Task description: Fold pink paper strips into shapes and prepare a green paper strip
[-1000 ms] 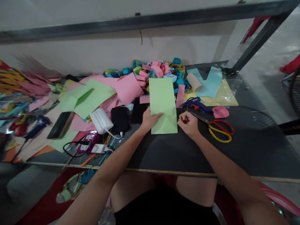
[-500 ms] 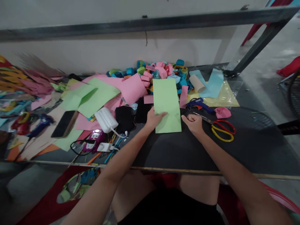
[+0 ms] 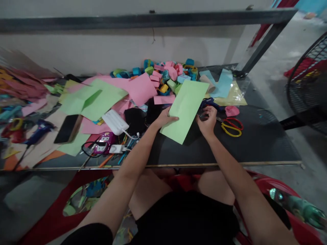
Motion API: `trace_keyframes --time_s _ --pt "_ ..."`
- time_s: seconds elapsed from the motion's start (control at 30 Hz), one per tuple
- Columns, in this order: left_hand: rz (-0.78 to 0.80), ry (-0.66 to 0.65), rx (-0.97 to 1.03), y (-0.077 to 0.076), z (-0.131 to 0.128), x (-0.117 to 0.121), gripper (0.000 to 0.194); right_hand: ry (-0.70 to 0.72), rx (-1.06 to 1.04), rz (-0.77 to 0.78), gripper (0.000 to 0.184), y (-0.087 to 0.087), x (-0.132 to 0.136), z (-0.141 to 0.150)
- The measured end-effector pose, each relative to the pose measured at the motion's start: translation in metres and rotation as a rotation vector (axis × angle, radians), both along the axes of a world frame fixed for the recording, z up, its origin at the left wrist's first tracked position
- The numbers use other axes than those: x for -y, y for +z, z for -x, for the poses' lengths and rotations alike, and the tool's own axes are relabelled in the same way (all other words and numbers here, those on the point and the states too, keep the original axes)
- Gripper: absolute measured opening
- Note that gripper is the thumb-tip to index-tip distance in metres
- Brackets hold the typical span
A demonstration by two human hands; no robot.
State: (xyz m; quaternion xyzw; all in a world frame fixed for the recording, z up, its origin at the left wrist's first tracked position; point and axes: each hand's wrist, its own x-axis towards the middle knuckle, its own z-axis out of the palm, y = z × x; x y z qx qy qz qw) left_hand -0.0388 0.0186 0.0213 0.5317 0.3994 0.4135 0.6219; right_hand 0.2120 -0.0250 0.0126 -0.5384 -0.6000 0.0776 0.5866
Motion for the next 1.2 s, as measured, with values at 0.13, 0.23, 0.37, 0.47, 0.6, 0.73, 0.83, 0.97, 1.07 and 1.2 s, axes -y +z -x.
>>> trace_keyframes --time_s 0.13,0.23,0.37,0.47,0.6,0.73,0.83,0.97,1.07,1.2 --pt "-0.009 -0.105 -0.102 0.005 0.015 0.009 0.094 -0.078 0.378 -0.194 0.064 0.007 0.01 -0.003" --pt "-0.012 -0.213 -0.16 0.009 0.024 0.014 0.091 0.041 0.633 -0.273 0.033 0.009 0.011 -0.003" --pt "-0.046 -0.34 -0.248 0.017 0.023 0.015 0.085 0.135 0.783 -0.32 0.024 0.01 0.015 -0.009" --pt "-0.123 -0.418 -0.301 0.024 0.017 0.013 0.087 0.148 0.819 -0.315 0.027 0.016 0.025 -0.022" --pt "-0.221 -0.403 -0.359 0.036 0.01 0.01 0.094 0.202 0.905 -0.43 0.031 0.034 0.043 -0.035" --pt "-0.534 -0.033 -0.521 0.056 0.008 0.028 0.074 0.118 0.864 -0.428 0.028 0.047 0.058 -0.036" --pt "-0.766 0.157 -0.631 0.066 -0.002 0.067 0.054 0.032 0.754 -0.254 0.031 0.045 0.064 -0.03" --pt "-0.972 -0.076 -0.887 0.052 -0.023 0.124 0.057 -0.011 0.709 -0.172 0.032 0.031 0.067 -0.014" --pt "-1.017 -0.084 -1.106 0.031 -0.027 0.143 0.026 0.009 0.743 -0.157 0.033 0.021 0.068 -0.009" --pt "-1.084 -0.052 -1.203 0.018 -0.015 0.133 0.031 -0.01 0.779 -0.14 0.03 0.019 0.067 -0.021"
